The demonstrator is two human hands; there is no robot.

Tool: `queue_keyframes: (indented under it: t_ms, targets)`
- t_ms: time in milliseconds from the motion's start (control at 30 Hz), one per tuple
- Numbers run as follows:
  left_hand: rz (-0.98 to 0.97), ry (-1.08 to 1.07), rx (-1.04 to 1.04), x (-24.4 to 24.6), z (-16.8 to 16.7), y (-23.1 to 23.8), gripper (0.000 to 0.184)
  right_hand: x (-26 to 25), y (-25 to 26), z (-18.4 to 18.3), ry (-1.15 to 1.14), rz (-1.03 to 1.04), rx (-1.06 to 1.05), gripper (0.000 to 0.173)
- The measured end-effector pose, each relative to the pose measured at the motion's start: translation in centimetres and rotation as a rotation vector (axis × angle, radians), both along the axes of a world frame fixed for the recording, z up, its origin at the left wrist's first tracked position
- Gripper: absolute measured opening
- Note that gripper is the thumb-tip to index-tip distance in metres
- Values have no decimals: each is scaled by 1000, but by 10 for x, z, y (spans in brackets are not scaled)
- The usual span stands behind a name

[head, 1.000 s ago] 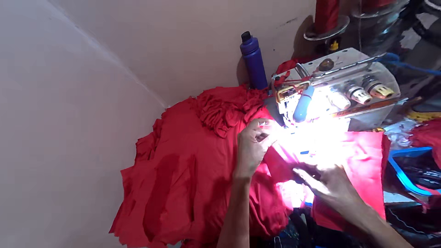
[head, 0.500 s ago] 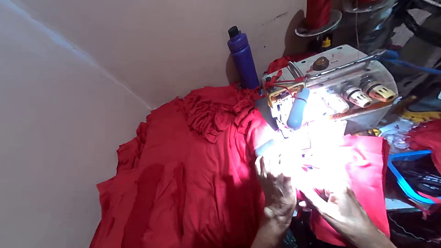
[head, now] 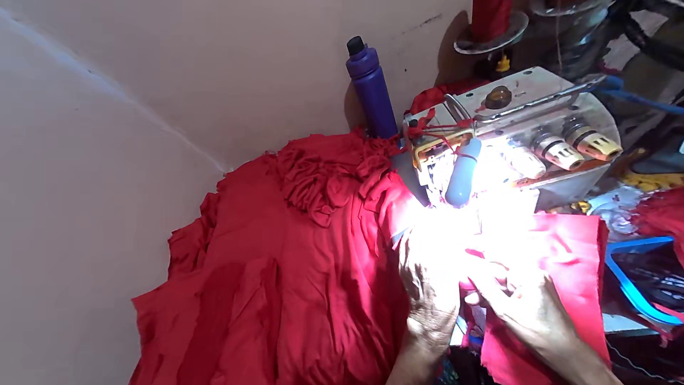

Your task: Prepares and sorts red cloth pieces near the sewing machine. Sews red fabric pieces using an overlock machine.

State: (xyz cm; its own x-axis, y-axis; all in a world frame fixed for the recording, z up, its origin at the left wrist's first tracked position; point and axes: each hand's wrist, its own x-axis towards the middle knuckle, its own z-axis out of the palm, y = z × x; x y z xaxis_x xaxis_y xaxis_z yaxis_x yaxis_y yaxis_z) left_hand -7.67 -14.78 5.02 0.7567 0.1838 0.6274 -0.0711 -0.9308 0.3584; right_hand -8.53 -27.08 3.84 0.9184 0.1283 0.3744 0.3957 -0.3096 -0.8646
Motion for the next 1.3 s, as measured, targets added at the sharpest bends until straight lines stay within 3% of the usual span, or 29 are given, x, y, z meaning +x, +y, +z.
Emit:
queue_keyframes:
  t_ms: [133,267,433,533,600,700,833,900,967,1033,1133,1233,1300]
  targets:
    - [-6,55,-26,6,6,5,25,9,2,-2,-78,-38,-64,28]
    - [-73,302,-116,24,24,23,49,17,4,-6,-194,-126,-171,28]
    - [-37,396,-77,55,42,47,31,-7,-8,-4,-334,-135,-310,29]
    - [-66,472,-99,86,52,68,35,-34,-27,-7,-427,-57,-367,31]
    - [-133,441,-188,105,46,91,37,-54,-44,-14,-461,18,-398,32]
    - [-343,197,-258,87,24,110,35,-76,-59,-36,-544,27,-526,33]
    - [-191,-94,-145,-11,12,71,28,-75,-62,-65,-703,-24,-595,25]
    - [-156,-87,-285,-50,-12,44,21,-72,-66,-69,-751,-9,-590,27]
    - [-278,19,-539,-77,-43,10,15,-68,-76,-68,-774,42,-563,26]
    - [-367,103,-640,-93,-63,-23,21,-63,-87,-66,-770,102,-519,25]
    - [-262,59,-482,-104,-78,-65,29,-59,-107,-65,-731,148,-479,24]
    - [-180,54,-337,-102,-73,-78,29,-61,-118,-62,-667,148,-453,25]
    - [-211,86,-419,-101,-69,-74,27,-68,-119,-58,-682,140,-472,24]
